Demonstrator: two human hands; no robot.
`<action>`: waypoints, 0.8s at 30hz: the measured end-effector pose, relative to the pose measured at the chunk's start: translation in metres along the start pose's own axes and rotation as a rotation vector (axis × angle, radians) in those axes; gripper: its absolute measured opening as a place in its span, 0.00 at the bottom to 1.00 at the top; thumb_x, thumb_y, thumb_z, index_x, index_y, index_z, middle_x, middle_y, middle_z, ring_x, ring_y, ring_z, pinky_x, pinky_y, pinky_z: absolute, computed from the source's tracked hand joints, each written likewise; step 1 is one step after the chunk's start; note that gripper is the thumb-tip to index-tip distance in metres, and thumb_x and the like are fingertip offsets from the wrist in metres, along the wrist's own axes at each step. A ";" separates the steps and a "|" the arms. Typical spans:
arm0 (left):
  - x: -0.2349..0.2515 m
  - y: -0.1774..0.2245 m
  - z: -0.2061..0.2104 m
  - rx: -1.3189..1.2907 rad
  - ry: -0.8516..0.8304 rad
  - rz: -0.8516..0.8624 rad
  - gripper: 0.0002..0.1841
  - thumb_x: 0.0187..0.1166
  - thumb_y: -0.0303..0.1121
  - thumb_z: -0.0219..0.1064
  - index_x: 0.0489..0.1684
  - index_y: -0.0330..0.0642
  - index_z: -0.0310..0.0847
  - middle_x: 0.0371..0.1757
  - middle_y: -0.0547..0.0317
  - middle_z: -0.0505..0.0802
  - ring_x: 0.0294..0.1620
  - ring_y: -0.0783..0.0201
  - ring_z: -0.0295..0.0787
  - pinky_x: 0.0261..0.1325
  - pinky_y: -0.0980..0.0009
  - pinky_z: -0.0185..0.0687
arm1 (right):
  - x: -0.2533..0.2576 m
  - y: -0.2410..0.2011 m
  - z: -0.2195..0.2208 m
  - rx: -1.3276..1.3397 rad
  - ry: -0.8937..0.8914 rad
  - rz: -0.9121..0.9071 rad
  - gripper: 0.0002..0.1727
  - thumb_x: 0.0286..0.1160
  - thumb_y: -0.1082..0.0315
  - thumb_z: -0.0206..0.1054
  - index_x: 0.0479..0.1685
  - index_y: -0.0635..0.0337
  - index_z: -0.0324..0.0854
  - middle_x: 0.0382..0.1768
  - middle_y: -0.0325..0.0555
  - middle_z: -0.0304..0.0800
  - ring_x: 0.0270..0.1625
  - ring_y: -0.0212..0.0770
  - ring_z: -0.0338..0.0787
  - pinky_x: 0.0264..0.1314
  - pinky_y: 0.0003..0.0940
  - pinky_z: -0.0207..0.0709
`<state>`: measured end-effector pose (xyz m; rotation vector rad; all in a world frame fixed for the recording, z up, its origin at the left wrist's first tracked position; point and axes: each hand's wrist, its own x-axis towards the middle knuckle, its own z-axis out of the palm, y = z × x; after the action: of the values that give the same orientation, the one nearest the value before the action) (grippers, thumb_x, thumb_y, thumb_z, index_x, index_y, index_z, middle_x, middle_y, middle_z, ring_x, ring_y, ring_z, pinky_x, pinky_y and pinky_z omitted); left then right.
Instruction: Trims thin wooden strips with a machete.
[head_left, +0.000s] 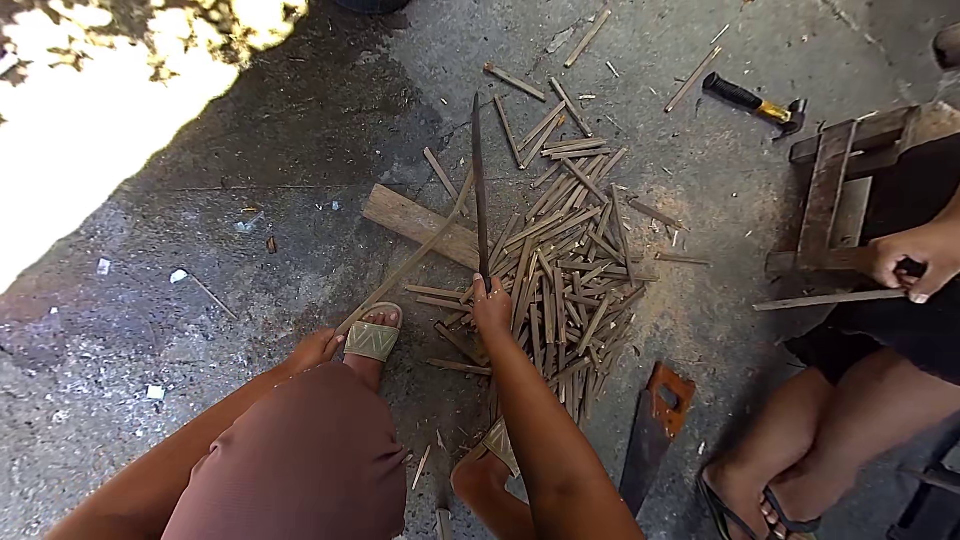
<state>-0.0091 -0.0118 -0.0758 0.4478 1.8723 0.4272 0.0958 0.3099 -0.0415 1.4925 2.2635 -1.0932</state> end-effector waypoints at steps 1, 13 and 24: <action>-0.004 -0.007 0.001 0.003 -0.005 0.010 0.22 0.98 0.37 0.45 0.60 0.21 0.75 0.48 0.26 0.86 0.51 0.35 0.85 0.62 0.41 0.75 | 0.000 -0.002 0.000 0.005 0.029 -0.038 0.27 0.95 0.48 0.51 0.61 0.65 0.80 0.35 0.64 0.88 0.41 0.62 0.91 0.49 0.63 0.80; -0.006 -0.001 -0.008 0.011 -0.125 -0.104 0.29 0.98 0.46 0.42 0.50 0.22 0.77 0.41 0.32 0.84 0.47 0.42 0.82 0.58 0.45 0.74 | 0.009 0.011 0.017 -0.270 -0.026 -0.119 0.27 0.95 0.50 0.51 0.68 0.66 0.79 0.50 0.67 0.92 0.57 0.66 0.92 0.60 0.65 0.82; -0.008 0.033 -0.032 0.063 -0.176 -0.156 0.35 0.98 0.50 0.36 0.54 0.20 0.77 0.48 0.27 0.84 0.52 0.38 0.82 0.64 0.42 0.71 | 0.018 0.016 0.014 -0.339 -0.116 0.023 0.28 0.96 0.50 0.48 0.79 0.62 0.74 0.61 0.67 0.90 0.65 0.65 0.90 0.67 0.65 0.78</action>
<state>-0.0330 0.0105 -0.0423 0.3662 1.7382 0.2171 0.0984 0.3158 -0.0686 1.2803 2.2097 -0.7227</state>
